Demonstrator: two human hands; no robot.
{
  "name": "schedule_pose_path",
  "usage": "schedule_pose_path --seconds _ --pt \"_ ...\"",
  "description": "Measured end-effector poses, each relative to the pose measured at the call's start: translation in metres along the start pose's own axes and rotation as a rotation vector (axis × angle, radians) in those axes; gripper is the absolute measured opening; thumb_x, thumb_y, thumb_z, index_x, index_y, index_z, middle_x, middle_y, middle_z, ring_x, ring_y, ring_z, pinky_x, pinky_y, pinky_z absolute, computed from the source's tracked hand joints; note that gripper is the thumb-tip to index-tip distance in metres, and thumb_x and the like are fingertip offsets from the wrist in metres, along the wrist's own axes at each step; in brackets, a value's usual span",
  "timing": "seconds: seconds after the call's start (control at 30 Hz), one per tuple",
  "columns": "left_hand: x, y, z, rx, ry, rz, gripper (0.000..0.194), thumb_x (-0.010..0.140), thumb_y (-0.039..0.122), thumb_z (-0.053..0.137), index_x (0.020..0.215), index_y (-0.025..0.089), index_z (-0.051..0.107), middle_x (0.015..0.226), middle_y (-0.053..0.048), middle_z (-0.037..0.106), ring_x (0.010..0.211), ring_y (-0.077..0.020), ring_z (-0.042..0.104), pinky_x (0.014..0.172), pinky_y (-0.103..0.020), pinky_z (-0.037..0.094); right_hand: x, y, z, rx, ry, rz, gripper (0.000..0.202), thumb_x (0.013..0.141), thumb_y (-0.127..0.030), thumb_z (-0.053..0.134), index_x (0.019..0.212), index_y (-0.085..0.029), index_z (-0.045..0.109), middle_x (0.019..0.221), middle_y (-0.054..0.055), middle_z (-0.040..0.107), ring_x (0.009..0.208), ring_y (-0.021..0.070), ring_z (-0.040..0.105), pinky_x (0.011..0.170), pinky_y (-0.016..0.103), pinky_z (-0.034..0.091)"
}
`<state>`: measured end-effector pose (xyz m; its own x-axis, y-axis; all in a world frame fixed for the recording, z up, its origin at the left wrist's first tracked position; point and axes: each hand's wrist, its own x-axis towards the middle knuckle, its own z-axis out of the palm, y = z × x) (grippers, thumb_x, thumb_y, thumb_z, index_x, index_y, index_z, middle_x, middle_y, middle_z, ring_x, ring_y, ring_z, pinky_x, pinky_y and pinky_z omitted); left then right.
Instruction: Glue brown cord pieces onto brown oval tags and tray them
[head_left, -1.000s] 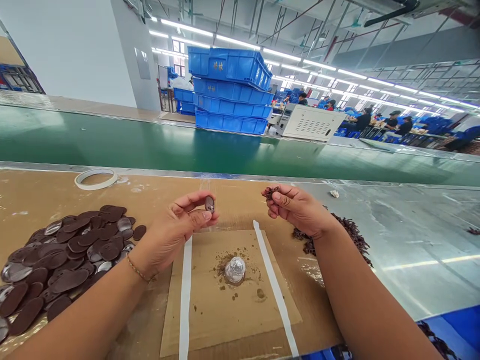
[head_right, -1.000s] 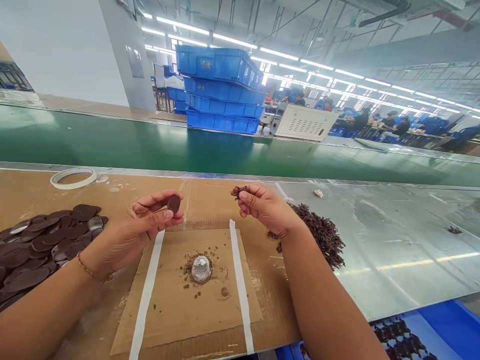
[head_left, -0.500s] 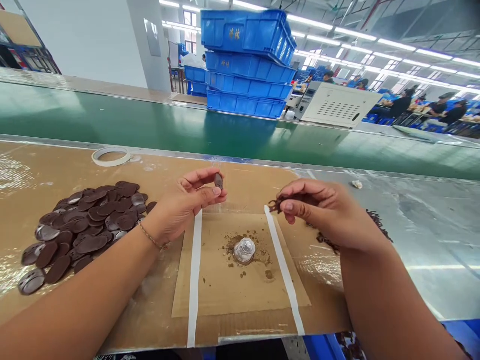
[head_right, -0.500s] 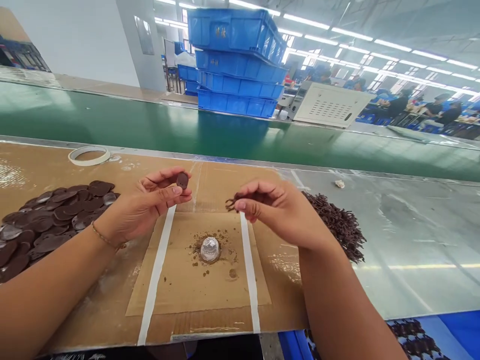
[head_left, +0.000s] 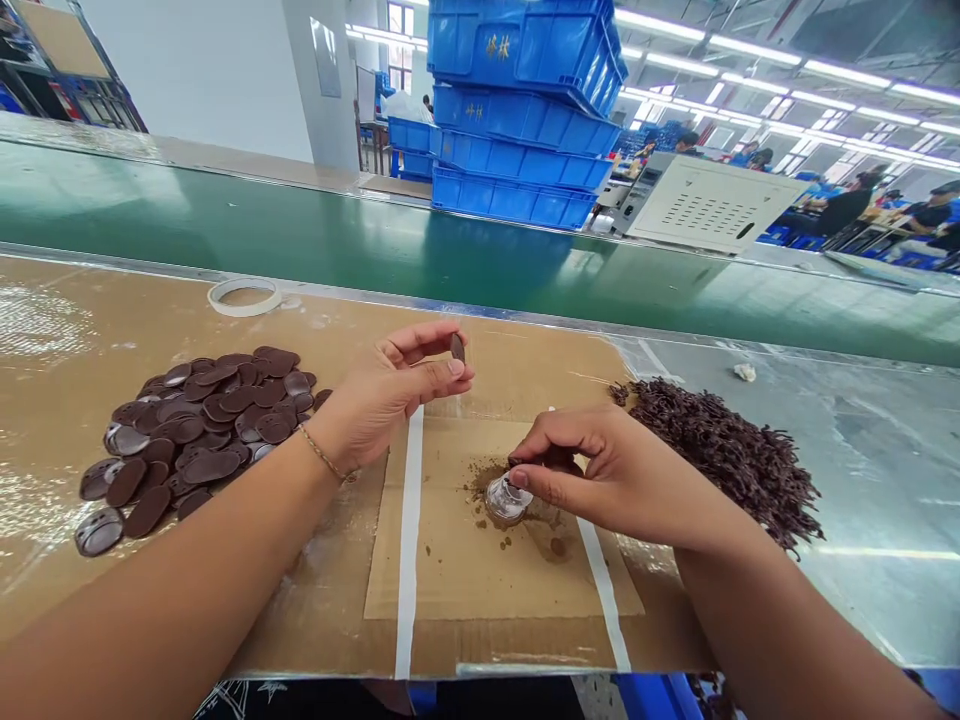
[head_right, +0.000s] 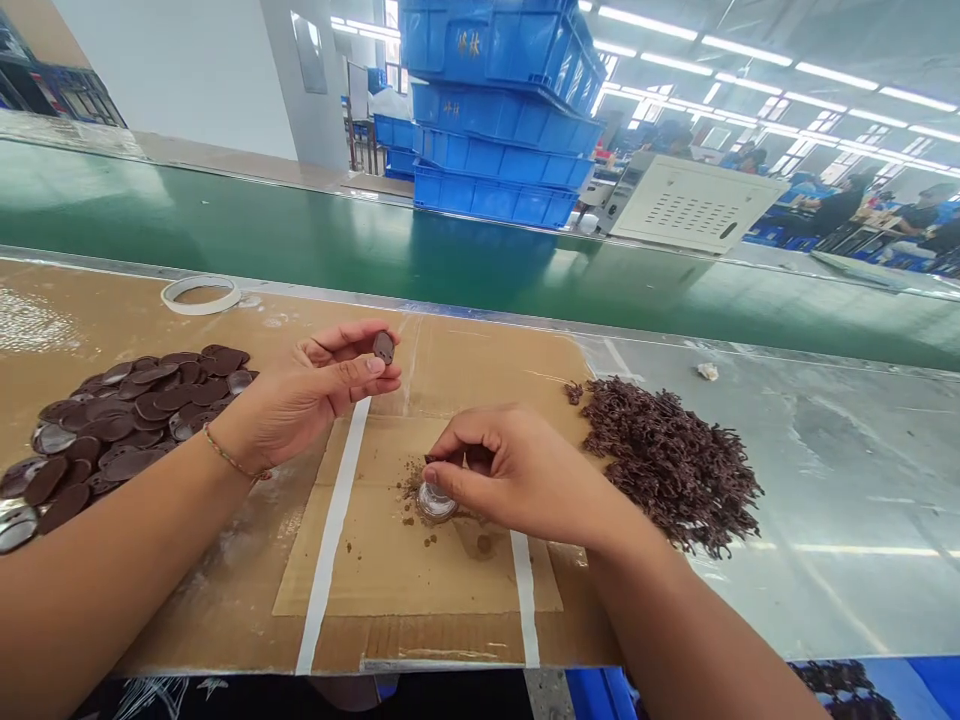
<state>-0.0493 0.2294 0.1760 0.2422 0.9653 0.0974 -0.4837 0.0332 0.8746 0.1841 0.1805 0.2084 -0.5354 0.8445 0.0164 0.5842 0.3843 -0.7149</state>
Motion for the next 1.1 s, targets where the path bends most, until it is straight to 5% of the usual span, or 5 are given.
schedule_pose_path --seconds 0.9,1.0,1.1 --pt "0.0001 0.0002 -0.0014 -0.017 -0.03 0.03 0.032 0.074 0.011 0.086 0.104 0.017 0.078 0.101 -0.002 0.074 0.082 -0.0149 0.075 0.088 -0.032 0.064 0.0045 -0.0003 0.0055 0.08 -0.039 0.078 0.018 0.086 -0.035 0.073 0.077 -0.019 0.074 0.059 -0.002 0.065 0.05 0.0103 0.053 0.046 0.021 0.037" --pt "-0.0006 -0.0004 -0.0037 -0.015 -0.057 0.035 0.033 0.074 0.013 0.087 0.106 0.018 0.078 0.103 -0.002 0.074 0.084 -0.0144 0.075 0.088 -0.03 0.064 0.0039 0.0013 0.0035 0.138 0.086 0.055 0.022 0.085 -0.039 0.079 0.078 -0.018 0.075 0.063 0.001 0.068 0.053 0.0122 0.057 0.047 0.023 0.042" --pt "-0.002 0.0005 -0.0022 -0.022 -0.083 0.029 0.033 0.075 0.013 0.087 0.107 0.018 0.078 0.106 -0.001 0.074 0.085 -0.0142 0.075 0.088 -0.028 0.065 0.0044 0.0063 0.0031 0.312 0.419 -0.06 0.024 0.083 -0.043 0.085 0.082 -0.021 0.076 0.072 0.002 0.071 0.057 0.013 0.06 0.05 0.024 0.048"
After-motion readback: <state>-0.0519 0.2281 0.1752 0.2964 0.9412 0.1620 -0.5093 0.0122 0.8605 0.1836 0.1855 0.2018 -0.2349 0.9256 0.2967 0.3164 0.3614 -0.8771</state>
